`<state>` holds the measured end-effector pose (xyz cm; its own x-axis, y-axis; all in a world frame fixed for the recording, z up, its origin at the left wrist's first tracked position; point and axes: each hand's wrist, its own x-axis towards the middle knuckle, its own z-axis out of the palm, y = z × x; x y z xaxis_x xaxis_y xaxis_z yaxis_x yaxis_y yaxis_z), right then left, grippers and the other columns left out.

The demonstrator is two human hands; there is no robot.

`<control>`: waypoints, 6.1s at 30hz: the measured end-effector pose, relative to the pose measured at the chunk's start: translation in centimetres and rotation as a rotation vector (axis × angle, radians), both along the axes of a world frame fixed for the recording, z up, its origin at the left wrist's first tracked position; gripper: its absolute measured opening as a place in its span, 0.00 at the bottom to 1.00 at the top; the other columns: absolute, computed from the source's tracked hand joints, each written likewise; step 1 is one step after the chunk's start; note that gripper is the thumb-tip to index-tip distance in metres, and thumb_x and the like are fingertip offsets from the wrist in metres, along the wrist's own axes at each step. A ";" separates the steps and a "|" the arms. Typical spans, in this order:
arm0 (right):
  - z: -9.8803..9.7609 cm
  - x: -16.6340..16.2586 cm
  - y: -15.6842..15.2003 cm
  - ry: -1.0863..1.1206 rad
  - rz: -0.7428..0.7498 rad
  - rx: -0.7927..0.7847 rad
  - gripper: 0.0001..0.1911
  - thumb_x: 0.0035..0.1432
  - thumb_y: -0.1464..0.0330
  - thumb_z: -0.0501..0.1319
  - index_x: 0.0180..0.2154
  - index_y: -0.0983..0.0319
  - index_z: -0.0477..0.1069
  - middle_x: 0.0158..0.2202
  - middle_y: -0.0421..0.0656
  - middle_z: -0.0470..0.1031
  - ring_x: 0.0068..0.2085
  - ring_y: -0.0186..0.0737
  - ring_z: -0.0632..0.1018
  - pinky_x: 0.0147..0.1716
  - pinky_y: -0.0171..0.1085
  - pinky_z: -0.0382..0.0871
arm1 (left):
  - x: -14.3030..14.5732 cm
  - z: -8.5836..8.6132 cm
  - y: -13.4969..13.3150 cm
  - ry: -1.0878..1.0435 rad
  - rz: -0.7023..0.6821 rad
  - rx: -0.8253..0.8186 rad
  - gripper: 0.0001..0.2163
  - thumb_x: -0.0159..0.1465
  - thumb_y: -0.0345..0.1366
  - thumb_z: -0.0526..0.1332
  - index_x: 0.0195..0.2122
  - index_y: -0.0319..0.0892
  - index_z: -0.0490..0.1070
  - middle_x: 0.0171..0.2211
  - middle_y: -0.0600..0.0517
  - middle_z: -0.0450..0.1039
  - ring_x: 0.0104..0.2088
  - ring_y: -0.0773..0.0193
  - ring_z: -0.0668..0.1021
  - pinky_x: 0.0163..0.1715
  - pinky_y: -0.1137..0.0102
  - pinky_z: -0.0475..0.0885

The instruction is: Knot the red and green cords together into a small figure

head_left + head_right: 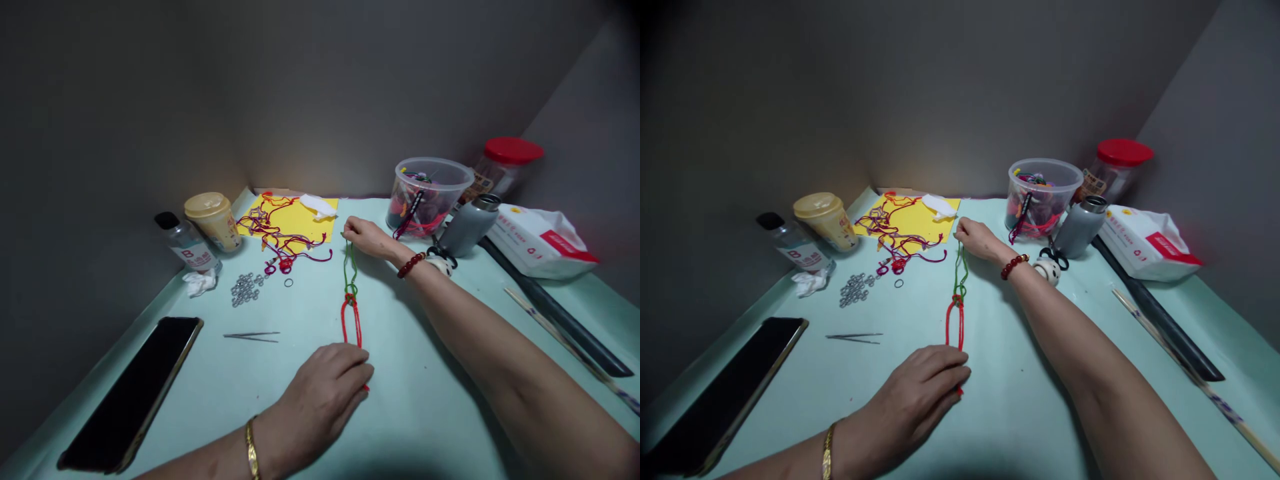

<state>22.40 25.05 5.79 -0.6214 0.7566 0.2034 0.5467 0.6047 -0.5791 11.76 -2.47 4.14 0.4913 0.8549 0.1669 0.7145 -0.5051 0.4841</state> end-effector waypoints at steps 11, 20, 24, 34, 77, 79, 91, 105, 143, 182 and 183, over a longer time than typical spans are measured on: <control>-0.4 0.9 -0.1 0.047 0.014 -0.029 0.03 0.57 0.69 0.52 0.30 0.60 0.61 0.30 0.41 0.69 0.32 0.38 0.68 0.32 0.35 0.57 | -0.7 0.8 2.0 0.397 0.010 0.046 0.17 0.67 0.51 0.53 0.50 0.47 0.66 0.35 0.50 0.68 0.31 0.61 0.69 0.29 0.68 0.65; -0.4 0.9 0.3 0.034 -0.002 0.003 0.04 0.59 0.69 0.51 0.31 0.60 0.61 0.30 0.40 0.69 0.32 0.37 0.67 0.32 0.34 0.57 | -0.2 -1.1 2.3 0.479 -0.081 0.209 0.05 0.69 0.30 0.52 0.35 0.41 0.63 0.29 0.51 0.67 0.26 0.62 0.69 0.24 0.68 0.63; -0.3 0.6 0.8 -0.001 -0.037 0.025 0.04 0.60 0.69 0.51 0.31 0.60 0.61 0.29 0.41 0.68 0.32 0.37 0.67 0.31 0.34 0.55 | -0.1 -1.0 1.9 0.496 -0.126 0.214 0.05 0.69 0.29 0.51 0.35 0.41 0.62 0.29 0.51 0.68 0.26 0.61 0.70 0.24 0.67 0.65; -1.0 -0.4 2.3 -0.071 -0.102 0.078 0.04 0.61 0.70 0.52 0.33 0.60 0.63 0.29 0.43 0.70 0.31 0.39 0.66 0.30 0.35 0.53 | -0.1 -1.2 1.4 0.506 -0.170 0.196 0.04 0.67 0.26 0.54 0.36 0.42 0.61 0.30 0.51 0.67 0.28 0.61 0.70 0.26 0.66 0.67; -0.2 6.1 -13.3 0.000 -0.087 -0.086 0.11 0.61 0.66 0.55 0.26 0.59 0.63 0.26 0.38 0.69 0.28 0.35 0.68 0.29 0.35 0.56 | -1.1 3.6 4.9 0.235 0.227 -0.084 0.09 0.70 0.36 0.50 0.35 0.41 0.66 0.33 0.51 0.73 0.30 0.65 0.73 0.30 0.70 0.65; -0.6 5.7 -14.5 -0.076 -0.119 -0.118 0.12 0.59 0.63 0.56 0.25 0.59 0.61 0.25 0.38 0.69 0.27 0.35 0.66 0.27 0.35 0.53 | -0.9 3.3 5.8 0.286 0.318 -0.069 0.09 0.69 0.39 0.51 0.36 0.41 0.66 0.34 0.51 0.72 0.31 0.63 0.74 0.30 0.70 0.64; -1.2 5.8 -14.4 -0.231 -0.071 -0.073 0.06 0.56 0.72 0.53 0.26 0.59 0.60 0.27 0.40 0.69 0.28 0.36 0.65 0.27 0.35 0.50 | -1.3 1.9 6.6 0.278 0.359 -0.118 0.06 0.64 0.31 0.51 0.33 0.43 0.66 0.32 0.51 0.74 0.32 0.62 0.75 0.30 0.70 0.62; -0.1 6.7 -12.6 -0.094 0.006 -0.281 0.06 0.52 0.75 0.53 0.26 0.60 0.64 0.24 0.39 0.69 0.27 0.34 0.65 0.26 0.34 0.53 | -2.0 2.1 6.8 0.147 0.390 -0.163 0.06 0.64 0.32 0.52 0.32 0.43 0.66 0.29 0.53 0.73 0.28 0.65 0.72 0.28 0.71 0.61; -1.1 5.6 -14.2 -0.220 -0.062 -0.167 0.02 0.51 0.71 0.56 0.29 0.60 0.63 0.28 0.38 0.70 0.27 0.33 0.64 0.26 0.33 0.50 | -1.5 0.5 6.2 0.168 0.120 0.093 0.11 0.70 0.32 0.52 0.44 0.43 0.74 0.38 0.49 0.73 0.39 0.62 0.75 0.38 0.66 0.72; -0.7 5.6 -13.3 -0.034 -0.115 -0.333 0.07 0.54 0.74 0.54 0.25 0.61 0.62 0.22 0.37 0.67 0.25 0.32 0.65 0.26 0.32 0.54 | -2.7 0.8 7.9 0.008 0.395 -0.059 0.09 0.67 0.35 0.51 0.32 0.42 0.69 0.31 0.52 0.73 0.31 0.64 0.73 0.31 0.71 0.65; -0.7 5.7 -13.3 -0.045 -0.112 -0.310 0.07 0.55 0.74 0.53 0.25 0.61 0.63 0.22 0.37 0.67 0.25 0.33 0.65 0.26 0.33 0.54 | -2.7 0.9 7.9 0.008 0.394 -0.064 0.10 0.68 0.36 0.51 0.32 0.42 0.68 0.31 0.52 0.73 0.31 0.64 0.73 0.30 0.71 0.65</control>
